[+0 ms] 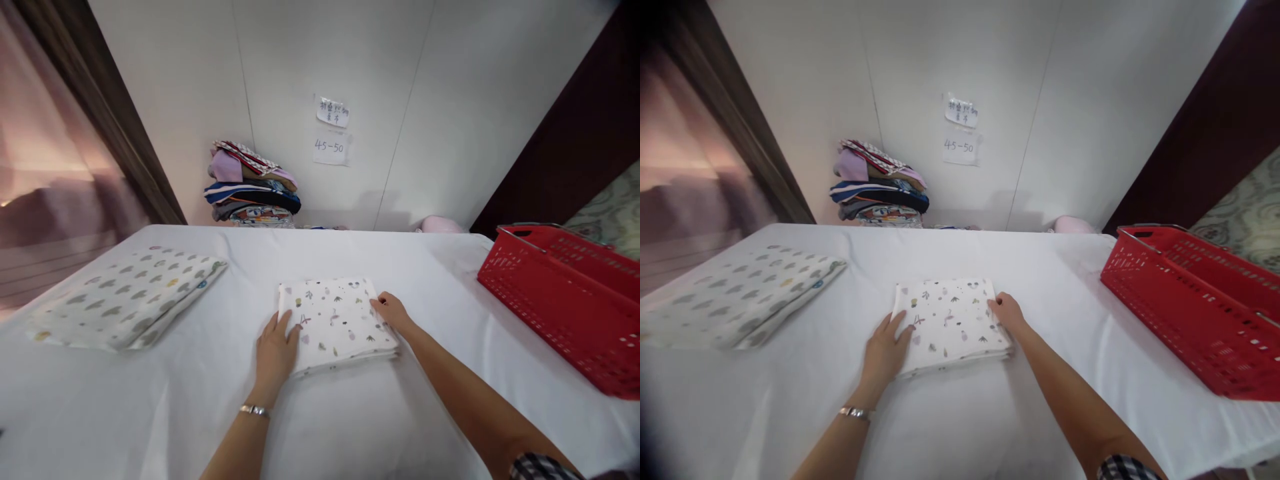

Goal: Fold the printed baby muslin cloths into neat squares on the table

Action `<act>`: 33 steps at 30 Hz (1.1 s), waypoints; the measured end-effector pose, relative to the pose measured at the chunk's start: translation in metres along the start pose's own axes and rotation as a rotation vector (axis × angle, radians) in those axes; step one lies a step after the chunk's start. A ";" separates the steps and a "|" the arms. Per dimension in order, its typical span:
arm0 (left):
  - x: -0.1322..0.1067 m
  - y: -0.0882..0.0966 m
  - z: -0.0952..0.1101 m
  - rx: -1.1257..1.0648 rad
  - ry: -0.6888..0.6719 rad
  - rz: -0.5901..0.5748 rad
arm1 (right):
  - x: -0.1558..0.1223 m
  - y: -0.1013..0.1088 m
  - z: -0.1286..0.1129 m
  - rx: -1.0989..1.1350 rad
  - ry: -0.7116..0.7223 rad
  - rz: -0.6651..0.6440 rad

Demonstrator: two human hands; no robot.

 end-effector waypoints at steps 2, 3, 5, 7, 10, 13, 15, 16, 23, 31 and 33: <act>0.000 0.000 0.001 -0.003 -0.011 0.011 | -0.010 0.000 0.005 -0.009 0.005 0.016; 0.000 0.001 0.001 -0.004 -0.013 0.014 | -0.014 0.000 0.007 -0.015 0.005 0.027; 0.001 0.001 0.002 -0.008 -0.006 0.012 | -0.020 0.000 0.010 -0.028 0.000 0.047; 0.001 0.002 0.002 -0.015 0.006 0.004 | -0.024 0.000 0.011 -0.036 -0.008 0.058; 0.002 0.002 0.002 -0.031 0.018 -0.002 | -0.029 0.002 0.012 -0.037 -0.018 0.065; 0.002 0.002 0.003 -0.034 0.006 0.004 | -0.038 0.004 0.015 -0.036 -0.023 0.065; 0.002 0.003 0.003 -0.033 -0.007 0.011 | -0.044 0.005 0.018 -0.039 -0.030 0.065; 0.002 0.003 0.003 -0.035 -0.008 0.012 | -0.046 0.005 0.019 -0.040 -0.035 0.065; 0.001 0.006 0.005 -0.057 -0.003 -0.001 | -0.058 0.010 0.024 -0.008 -0.079 0.037; 0.002 0.007 0.006 -0.071 0.017 -0.012 | -0.075 0.015 0.031 0.125 -0.100 0.032; 0.002 0.008 0.007 -0.082 0.021 -0.020 | -0.079 0.019 0.033 0.160 -0.108 0.023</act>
Point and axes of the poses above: each hand's wrist, its own x-axis towards the middle knuckle, its own y-axis out of the back of the hand, z = x × y, the point moved 2 cm from there along x, towards the middle knuckle, and after that the axes turned 14 degrees about -y, right-handed, at the moved point
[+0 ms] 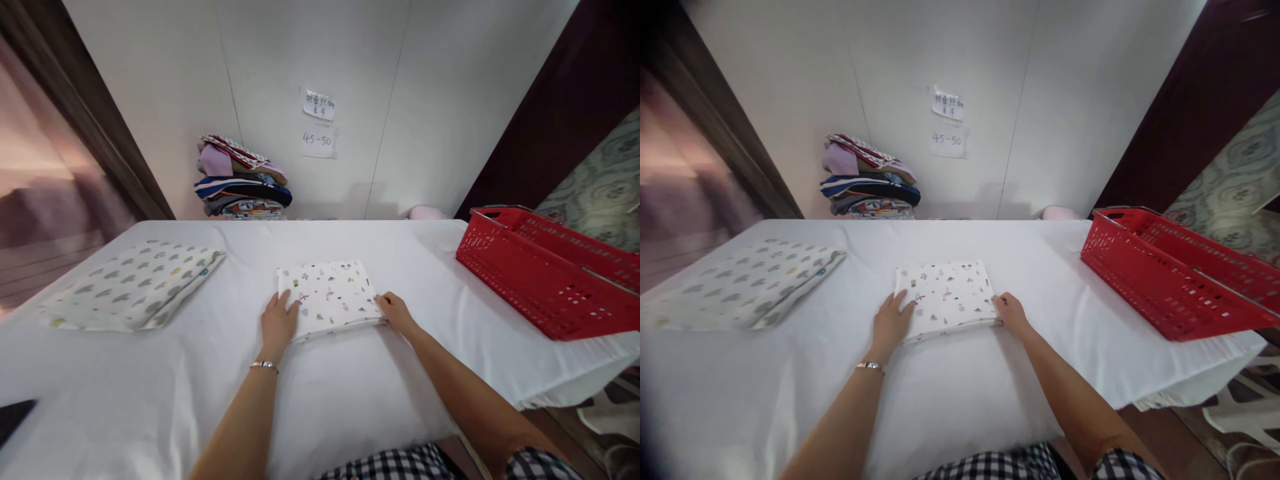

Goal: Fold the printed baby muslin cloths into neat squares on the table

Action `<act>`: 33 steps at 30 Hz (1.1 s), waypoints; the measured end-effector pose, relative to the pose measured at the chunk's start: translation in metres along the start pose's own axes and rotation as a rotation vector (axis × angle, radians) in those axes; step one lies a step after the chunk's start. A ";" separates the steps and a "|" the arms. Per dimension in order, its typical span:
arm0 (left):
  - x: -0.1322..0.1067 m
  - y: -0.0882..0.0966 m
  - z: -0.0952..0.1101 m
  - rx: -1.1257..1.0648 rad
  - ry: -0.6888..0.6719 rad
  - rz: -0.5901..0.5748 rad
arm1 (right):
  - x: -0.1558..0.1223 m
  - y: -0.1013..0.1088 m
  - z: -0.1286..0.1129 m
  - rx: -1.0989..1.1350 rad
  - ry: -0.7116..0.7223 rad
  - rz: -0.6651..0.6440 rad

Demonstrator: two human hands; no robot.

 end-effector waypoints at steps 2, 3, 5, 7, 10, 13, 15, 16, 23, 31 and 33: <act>0.000 0.001 0.001 -0.007 0.004 -0.005 | -0.006 0.005 0.003 0.040 -0.015 -0.003; 0.000 0.001 0.002 -0.009 0.005 -0.005 | -0.009 0.007 0.005 0.062 -0.024 -0.001; 0.000 0.002 0.003 -0.010 0.011 -0.005 | -0.017 0.010 0.009 0.093 -0.035 0.003; 0.000 0.002 0.003 -0.010 0.013 -0.005 | -0.024 0.010 0.011 0.089 -0.031 0.001; 0.000 0.002 0.003 -0.008 0.005 -0.001 | -0.028 0.007 0.013 0.036 -0.024 0.000; 0.000 0.002 0.003 -0.012 0.005 -0.005 | -0.025 0.004 0.014 0.034 -0.017 -0.014; 0.000 0.002 0.003 -0.018 0.009 -0.011 | -0.023 0.004 0.014 0.060 -0.014 -0.019; 0.000 0.002 0.003 -0.021 0.010 -0.011 | -0.021 0.004 0.014 0.065 -0.015 -0.021; -0.001 0.001 0.002 -0.012 -0.005 0.022 | -0.016 0.006 0.016 -0.042 -0.033 -0.081; -0.002 0.001 0.001 -0.010 -0.007 0.020 | 0.010 0.009 -0.011 -0.176 0.029 -0.031; -0.002 0.000 0.000 -0.009 -0.013 0.026 | 0.027 0.004 -0.028 -0.183 0.040 -0.012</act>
Point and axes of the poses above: each hand's wrist, its own x-axis towards the middle knuckle, its own y-axis out of the back of the hand, z = x × y, the point moved 2 cm from there along x, towards the middle knuckle, and after that the axes turned 14 degrees about -y, right-handed, at the moved point
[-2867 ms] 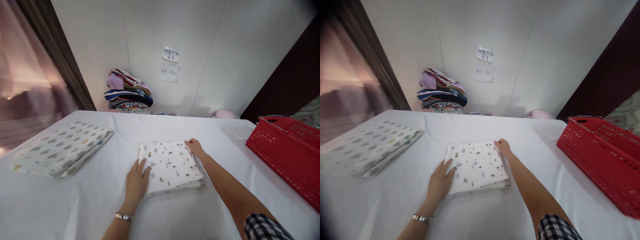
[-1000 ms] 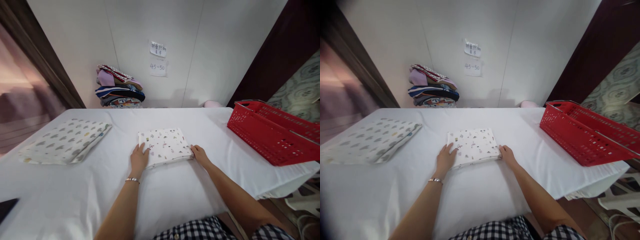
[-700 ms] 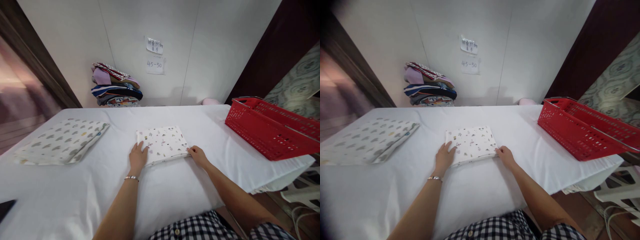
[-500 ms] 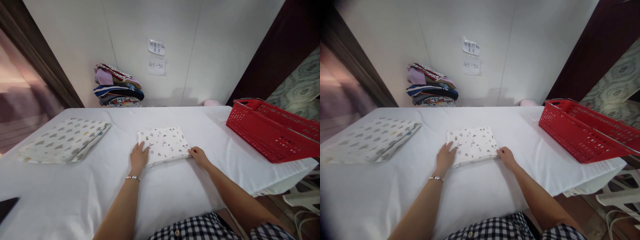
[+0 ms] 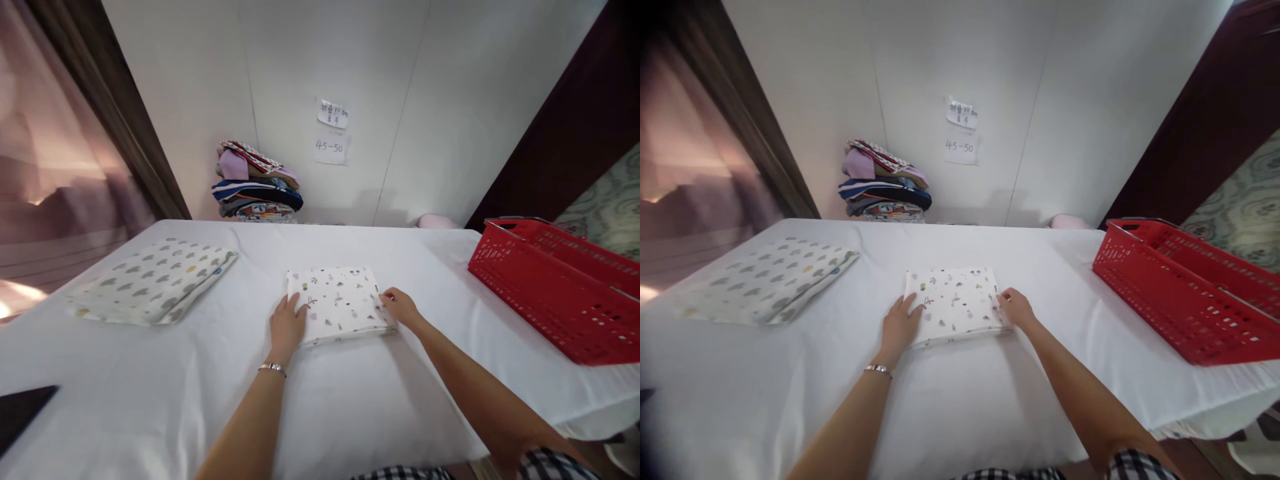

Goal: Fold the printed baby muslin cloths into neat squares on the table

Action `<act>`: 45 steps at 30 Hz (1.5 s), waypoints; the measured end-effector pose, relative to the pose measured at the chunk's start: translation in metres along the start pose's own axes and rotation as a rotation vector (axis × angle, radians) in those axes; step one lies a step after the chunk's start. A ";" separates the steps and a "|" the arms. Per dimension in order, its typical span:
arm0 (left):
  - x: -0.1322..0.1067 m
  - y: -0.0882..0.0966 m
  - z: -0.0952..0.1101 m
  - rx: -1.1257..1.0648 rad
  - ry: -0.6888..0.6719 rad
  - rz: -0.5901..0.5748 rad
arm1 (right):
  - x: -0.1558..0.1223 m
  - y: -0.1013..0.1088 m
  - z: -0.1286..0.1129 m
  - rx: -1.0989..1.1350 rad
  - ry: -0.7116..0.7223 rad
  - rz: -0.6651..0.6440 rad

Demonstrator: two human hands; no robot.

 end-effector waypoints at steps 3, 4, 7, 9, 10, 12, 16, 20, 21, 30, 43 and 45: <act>0.000 -0.001 -0.002 -0.002 0.001 0.008 | 0.032 -0.008 -0.025 -0.032 -0.032 0.005; 0.000 -0.002 -0.002 0.001 0.002 0.009 | 0.042 -0.012 -0.032 -0.043 -0.048 0.008; 0.000 -0.003 -0.003 0.020 0.002 0.003 | 0.063 -0.021 -0.047 -0.066 -0.088 0.026; 0.000 -0.003 -0.004 0.037 -0.003 -0.002 | 0.070 -0.027 -0.050 -0.071 -0.098 0.049; 0.000 -0.003 -0.004 0.046 -0.003 -0.008 | 0.071 -0.030 -0.050 -0.071 -0.100 0.060; 0.000 -0.003 -0.004 0.062 -0.005 -0.023 | 0.072 -0.034 -0.046 -0.067 -0.098 0.076; -0.001 -0.003 -0.002 0.087 -0.016 -0.024 | 0.076 -0.037 -0.039 -0.050 -0.084 0.079; -0.002 -0.003 -0.003 0.092 -0.013 -0.007 | 0.090 -0.035 -0.047 -0.034 -0.083 0.071; -0.001 -0.004 -0.003 0.091 -0.009 -0.010 | 0.094 -0.035 -0.050 -0.031 -0.084 0.066; 0.000 -0.006 -0.008 0.108 -0.004 -0.017 | 0.121 -0.038 -0.052 0.043 -0.093 -0.019; 0.000 -0.008 -0.010 0.115 -0.014 0.003 | 0.129 -0.037 -0.053 0.032 -0.098 -0.037; 0.000 -0.008 -0.010 0.109 -0.011 0.000 | 0.116 -0.035 -0.048 0.037 -0.088 -0.036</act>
Point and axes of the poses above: each hand's wrist, its own x-axis towards the middle knuckle, its own y-axis out of the back of the hand, z = x × y, the point moved 2 cm from there along x, towards the middle knuckle, and after that the axes turned 14 degrees about -y, right-handed, at the moved point
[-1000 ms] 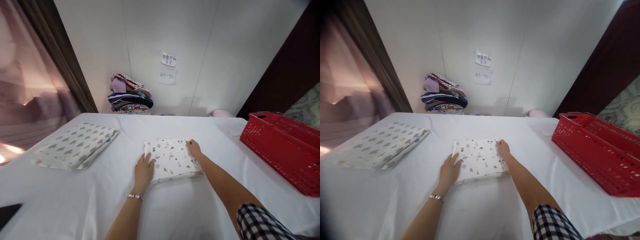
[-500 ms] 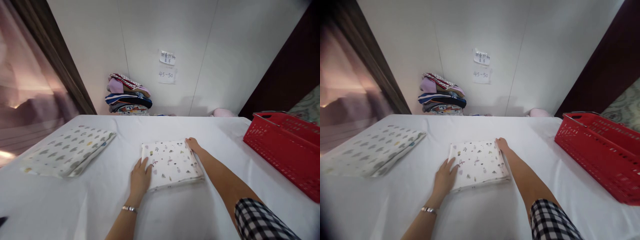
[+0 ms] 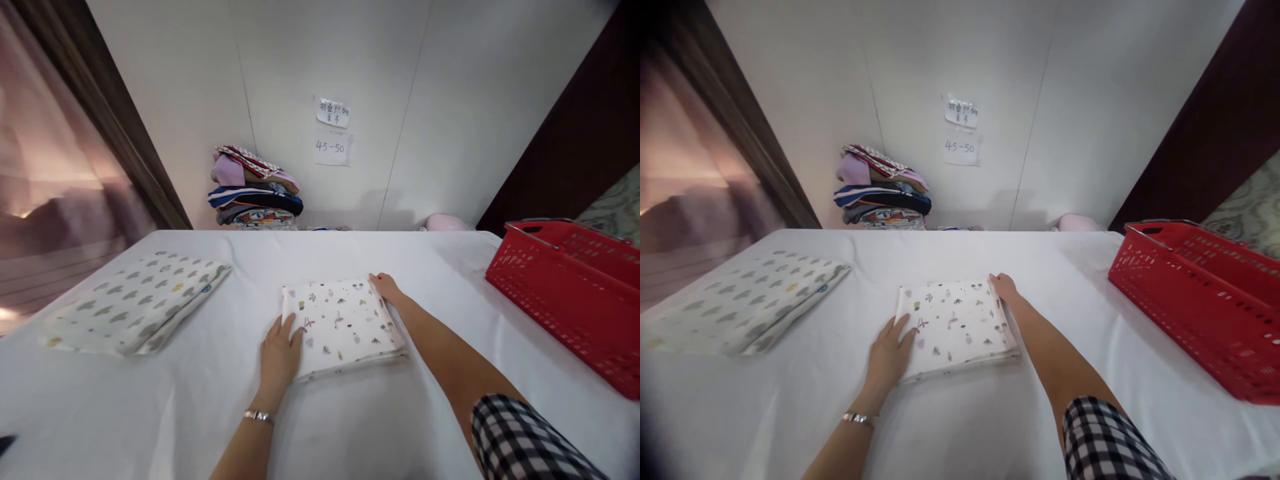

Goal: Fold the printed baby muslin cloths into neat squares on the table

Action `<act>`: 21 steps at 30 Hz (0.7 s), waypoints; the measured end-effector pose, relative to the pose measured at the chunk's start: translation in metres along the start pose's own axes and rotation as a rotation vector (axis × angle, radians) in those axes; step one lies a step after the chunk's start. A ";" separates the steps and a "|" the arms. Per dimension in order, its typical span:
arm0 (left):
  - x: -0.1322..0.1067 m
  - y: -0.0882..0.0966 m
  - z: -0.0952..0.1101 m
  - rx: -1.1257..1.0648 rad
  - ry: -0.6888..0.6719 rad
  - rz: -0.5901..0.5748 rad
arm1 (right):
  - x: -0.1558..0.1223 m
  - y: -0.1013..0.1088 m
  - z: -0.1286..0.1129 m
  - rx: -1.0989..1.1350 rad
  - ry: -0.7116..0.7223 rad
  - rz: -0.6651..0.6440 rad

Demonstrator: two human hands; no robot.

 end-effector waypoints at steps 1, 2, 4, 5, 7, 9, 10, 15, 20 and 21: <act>0.000 0.000 0.000 -0.004 0.001 -0.004 | -0.008 0.001 0.004 0.002 0.007 0.000; 0.000 0.001 0.001 -0.008 0.003 -0.008 | -0.017 0.003 0.008 0.002 0.016 0.000; 0.001 0.002 0.003 -0.014 0.003 -0.015 | -0.038 0.005 0.019 -0.001 0.032 0.004; 0.001 0.003 0.004 -0.016 0.006 -0.020 | -0.049 0.006 0.025 -0.004 0.038 0.007; 0.001 0.005 0.005 -0.019 0.015 -0.029 | -0.071 0.008 0.036 -0.009 0.045 0.015; 0.001 0.006 0.006 -0.025 0.013 -0.029 | -0.091 0.010 0.047 -0.031 0.050 0.031; 0.001 0.006 0.006 -0.028 0.010 -0.027 | -0.099 0.011 0.052 -0.053 0.055 0.039; 0.000 0.006 0.006 -0.047 -0.003 -0.014 | -0.117 0.014 0.063 -0.241 0.084 0.060; 0.001 0.006 0.005 -0.090 0.007 -0.004 | -0.125 0.022 0.057 -0.300 0.116 0.085; 0.001 0.006 0.005 -0.104 0.012 0.000 | -0.130 0.023 0.053 -0.307 0.160 0.110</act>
Point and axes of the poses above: each hand's wrist, its own x-axis towards the middle knuckle, its own y-axis out of the back of the hand, z = x × y, the point moved 2 cm from there along x, towards the middle knuckle, and after that the axes turned 14 degrees about -y, right-handed, at the moved point
